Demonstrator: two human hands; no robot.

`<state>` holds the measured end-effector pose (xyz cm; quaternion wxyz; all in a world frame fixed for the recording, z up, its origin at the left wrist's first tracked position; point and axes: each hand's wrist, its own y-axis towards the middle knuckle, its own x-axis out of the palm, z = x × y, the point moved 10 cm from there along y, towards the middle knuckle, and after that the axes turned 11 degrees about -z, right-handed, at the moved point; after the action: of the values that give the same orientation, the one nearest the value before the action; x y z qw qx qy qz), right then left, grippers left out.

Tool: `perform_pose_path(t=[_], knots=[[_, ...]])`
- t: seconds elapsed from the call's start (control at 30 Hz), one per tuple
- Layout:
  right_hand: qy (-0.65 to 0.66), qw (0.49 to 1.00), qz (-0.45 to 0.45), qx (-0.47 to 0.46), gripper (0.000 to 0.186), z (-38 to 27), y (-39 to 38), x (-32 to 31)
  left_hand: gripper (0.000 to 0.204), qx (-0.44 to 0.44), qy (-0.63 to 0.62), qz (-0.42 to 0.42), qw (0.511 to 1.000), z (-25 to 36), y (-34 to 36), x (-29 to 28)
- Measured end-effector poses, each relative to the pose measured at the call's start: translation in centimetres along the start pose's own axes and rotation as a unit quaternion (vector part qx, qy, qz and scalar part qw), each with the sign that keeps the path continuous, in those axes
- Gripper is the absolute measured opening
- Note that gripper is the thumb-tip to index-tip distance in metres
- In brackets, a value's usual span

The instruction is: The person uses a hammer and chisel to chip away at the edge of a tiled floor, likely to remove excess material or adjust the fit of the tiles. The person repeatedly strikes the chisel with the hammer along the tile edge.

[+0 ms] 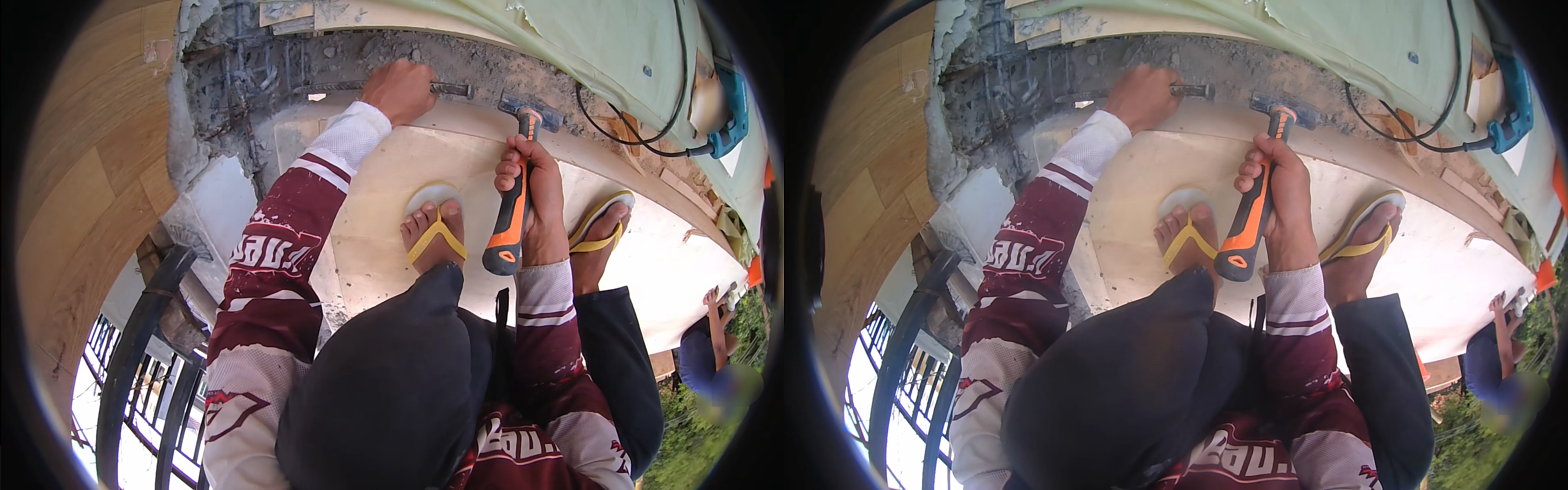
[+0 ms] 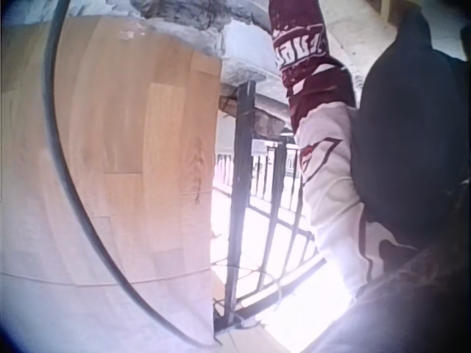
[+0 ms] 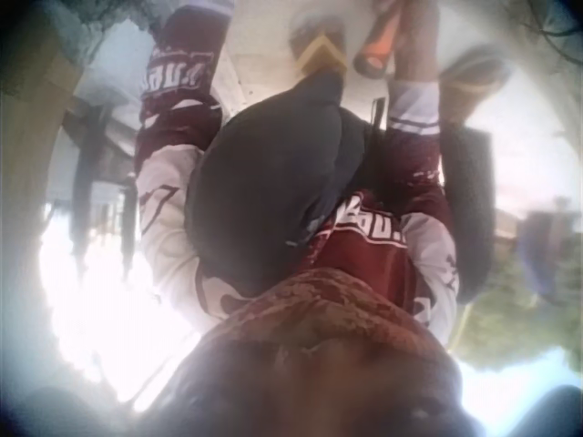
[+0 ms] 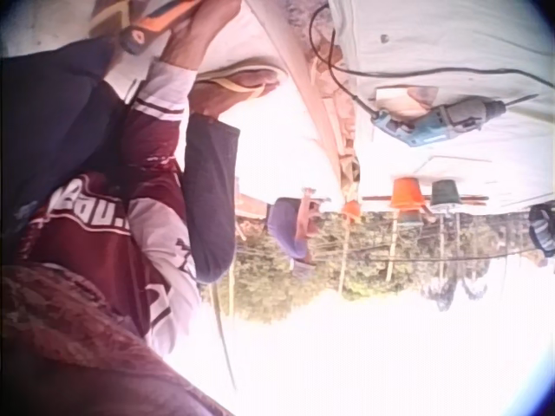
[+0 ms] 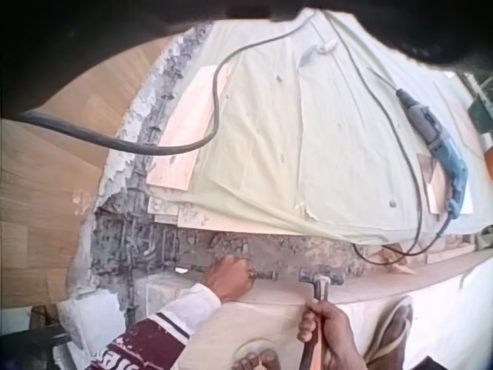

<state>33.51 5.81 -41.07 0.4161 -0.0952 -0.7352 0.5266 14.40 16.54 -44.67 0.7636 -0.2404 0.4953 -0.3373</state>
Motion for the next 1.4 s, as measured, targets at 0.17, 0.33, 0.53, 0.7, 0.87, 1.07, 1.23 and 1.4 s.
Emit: perform_pose_path(t=[0.17,0.33,0.53,0.7,0.87,1.07,1.23,1.4], knots=[[0.017,1.000,-0.001,-0.006,0.009,-0.1,0.1,0.0,0.028,0.004,-0.023,0.031,0.999,-0.4,-1.4,-0.9],[0.013,1.000,-0.006,-0.004,0.010,-0.1,0.0,0.2,0.028,-0.046,-0.072,0.074,0.994,-5.1,-2.2,-1.6],[0.003,1.000,-0.002,-0.001,0.010,0.0,0.1,0.1,0.029,-0.086,-0.070,0.115,0.987,-7.0,-1.7,-3.0],[0.001,1.000,-0.007,0.000,0.008,0.1,0.3,0.1,0.028,-0.081,-0.061,0.097,0.990,-5.9,-2.4,-2.4],[-0.004,1.000,-0.012,0.011,0.007,0.1,0.6,0.0,0.024,0.013,-0.044,0.130,0.990,-1.1,-4.7,-2.8],[0.004,0.999,-0.032,0.031,0.009,0.2,0.8,0.1,0.026,0.049,-0.019,0.160,0.986,1.9,-6.3,-4.8],[-0.007,0.999,-0.041,0.024,0.012,0.1,1.0,0.2,0.030,0.032,0.008,0.120,0.992,-0.9,-4.9,-4.4],[0.014,0.999,-0.046,0.024,0.012,0.2,1.0,0.0,0.031,-0.036,0.028,0.084,0.995,-5.4,-3.3,-2.4]])
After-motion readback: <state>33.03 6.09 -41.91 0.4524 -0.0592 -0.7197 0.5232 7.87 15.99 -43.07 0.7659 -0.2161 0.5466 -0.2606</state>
